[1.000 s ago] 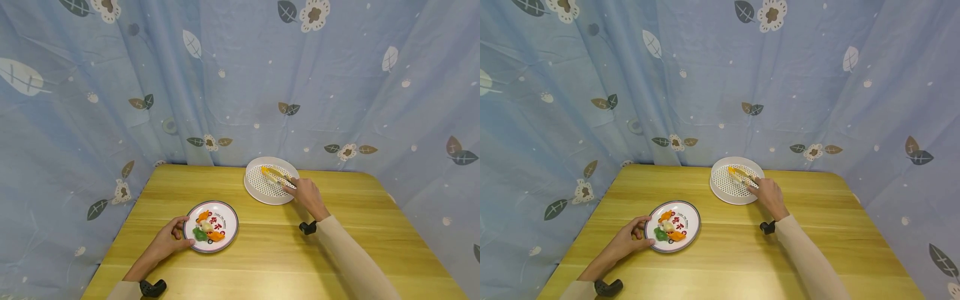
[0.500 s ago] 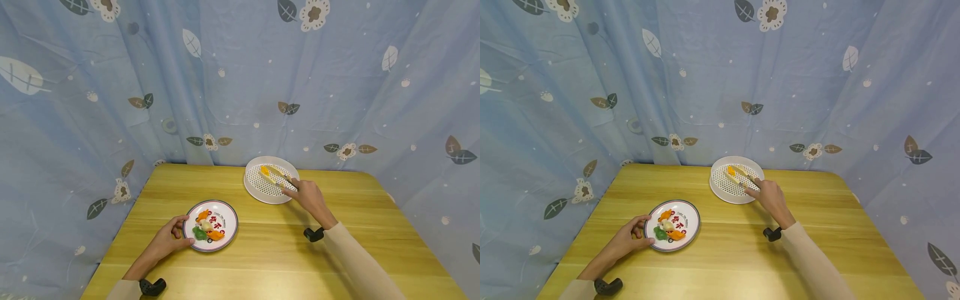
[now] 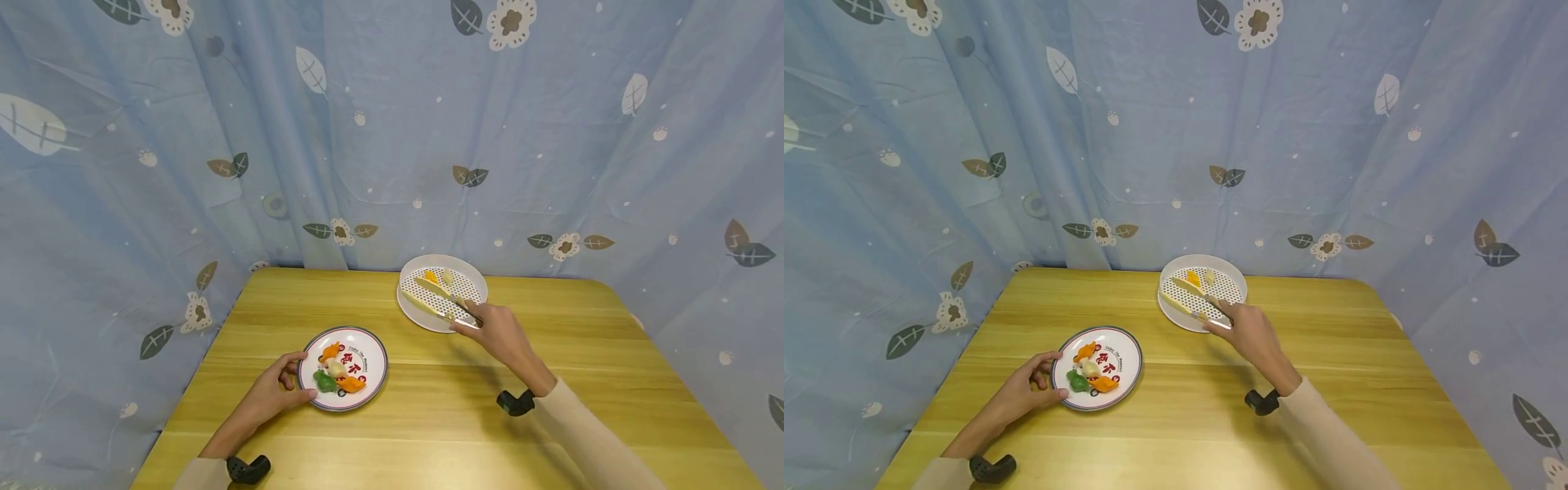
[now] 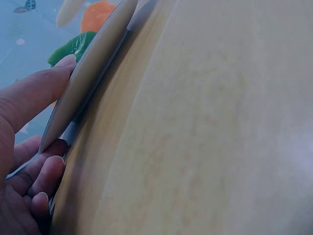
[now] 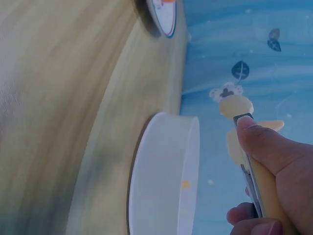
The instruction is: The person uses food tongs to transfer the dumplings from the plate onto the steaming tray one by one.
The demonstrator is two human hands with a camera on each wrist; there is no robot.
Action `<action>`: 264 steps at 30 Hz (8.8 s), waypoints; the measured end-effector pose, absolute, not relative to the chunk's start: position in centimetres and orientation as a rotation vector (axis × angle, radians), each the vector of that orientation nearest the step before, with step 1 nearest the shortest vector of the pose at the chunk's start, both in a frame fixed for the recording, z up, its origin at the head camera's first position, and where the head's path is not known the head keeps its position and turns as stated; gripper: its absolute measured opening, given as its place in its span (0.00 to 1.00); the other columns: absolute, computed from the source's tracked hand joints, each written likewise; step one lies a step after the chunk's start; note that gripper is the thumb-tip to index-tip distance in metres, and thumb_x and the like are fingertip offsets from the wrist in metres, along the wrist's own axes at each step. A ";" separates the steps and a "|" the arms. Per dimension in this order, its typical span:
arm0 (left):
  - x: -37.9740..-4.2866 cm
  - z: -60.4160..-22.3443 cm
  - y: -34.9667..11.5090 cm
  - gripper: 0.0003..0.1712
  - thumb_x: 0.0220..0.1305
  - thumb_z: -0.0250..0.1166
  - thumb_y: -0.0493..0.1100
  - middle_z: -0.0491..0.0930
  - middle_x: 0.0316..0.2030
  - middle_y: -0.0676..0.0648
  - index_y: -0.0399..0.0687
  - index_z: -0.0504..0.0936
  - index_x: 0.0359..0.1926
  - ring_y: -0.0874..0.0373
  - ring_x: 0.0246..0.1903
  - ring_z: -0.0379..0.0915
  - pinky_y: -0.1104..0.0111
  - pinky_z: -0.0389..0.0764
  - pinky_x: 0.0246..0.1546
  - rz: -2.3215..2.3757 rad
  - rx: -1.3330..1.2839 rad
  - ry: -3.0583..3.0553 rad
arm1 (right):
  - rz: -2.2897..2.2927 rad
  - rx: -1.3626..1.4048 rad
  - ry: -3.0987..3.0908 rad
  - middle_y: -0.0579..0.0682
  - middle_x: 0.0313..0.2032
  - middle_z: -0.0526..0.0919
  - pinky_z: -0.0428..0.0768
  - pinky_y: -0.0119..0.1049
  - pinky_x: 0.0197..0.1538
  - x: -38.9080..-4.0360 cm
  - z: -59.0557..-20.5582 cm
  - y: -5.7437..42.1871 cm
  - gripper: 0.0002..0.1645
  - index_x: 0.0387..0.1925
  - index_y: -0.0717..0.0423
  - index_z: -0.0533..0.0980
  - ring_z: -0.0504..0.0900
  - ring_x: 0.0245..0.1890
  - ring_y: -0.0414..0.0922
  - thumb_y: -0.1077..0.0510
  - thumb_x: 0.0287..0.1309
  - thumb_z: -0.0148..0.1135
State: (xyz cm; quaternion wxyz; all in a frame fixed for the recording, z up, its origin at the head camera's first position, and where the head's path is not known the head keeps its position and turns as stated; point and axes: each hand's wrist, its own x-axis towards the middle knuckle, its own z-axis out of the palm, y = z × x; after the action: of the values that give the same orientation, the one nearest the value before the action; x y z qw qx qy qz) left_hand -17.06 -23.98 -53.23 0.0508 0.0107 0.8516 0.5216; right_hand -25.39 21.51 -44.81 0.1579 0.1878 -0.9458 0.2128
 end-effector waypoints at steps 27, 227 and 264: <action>-16.9 -53.3 -24.0 0.48 0.50 0.84 0.47 0.73 0.50 0.44 0.48 0.71 0.70 0.52 0.39 0.64 0.67 0.68 0.35 1.614 0.052 2.578 | 0.646 0.877 -2.673 0.32 0.17 0.61 0.59 0.28 0.23 -20.3 -46.6 18.7 0.22 0.43 0.41 0.83 0.57 0.19 0.31 0.35 0.53 0.76; -17.0 -53.3 -23.9 0.46 0.51 0.83 0.47 0.72 0.47 0.43 0.50 0.72 0.70 0.51 0.38 0.64 0.66 0.68 0.35 1.624 0.055 2.570 | 0.477 0.476 -2.899 0.49 0.17 0.71 0.68 0.41 0.26 -32.3 -46.8 21.6 0.29 0.54 0.57 0.85 0.69 0.21 0.47 0.39 0.64 0.70; -17.1 -53.2 -24.0 0.47 0.49 0.84 0.48 0.71 0.47 0.43 0.50 0.73 0.69 0.51 0.39 0.64 0.67 0.70 0.37 1.589 0.055 2.598 | 0.665 0.457 -2.802 0.54 0.30 0.85 0.74 0.42 0.33 -28.3 -46.5 20.6 0.41 0.63 0.56 0.79 0.74 0.28 0.47 0.35 0.56 0.74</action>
State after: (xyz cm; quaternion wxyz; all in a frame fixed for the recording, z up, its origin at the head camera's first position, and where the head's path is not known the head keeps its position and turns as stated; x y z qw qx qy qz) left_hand -17.13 -24.01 -53.17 0.0478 0.0180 0.8521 0.5209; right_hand -28.34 20.64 -46.53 0.1124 0.1558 -0.9548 0.2268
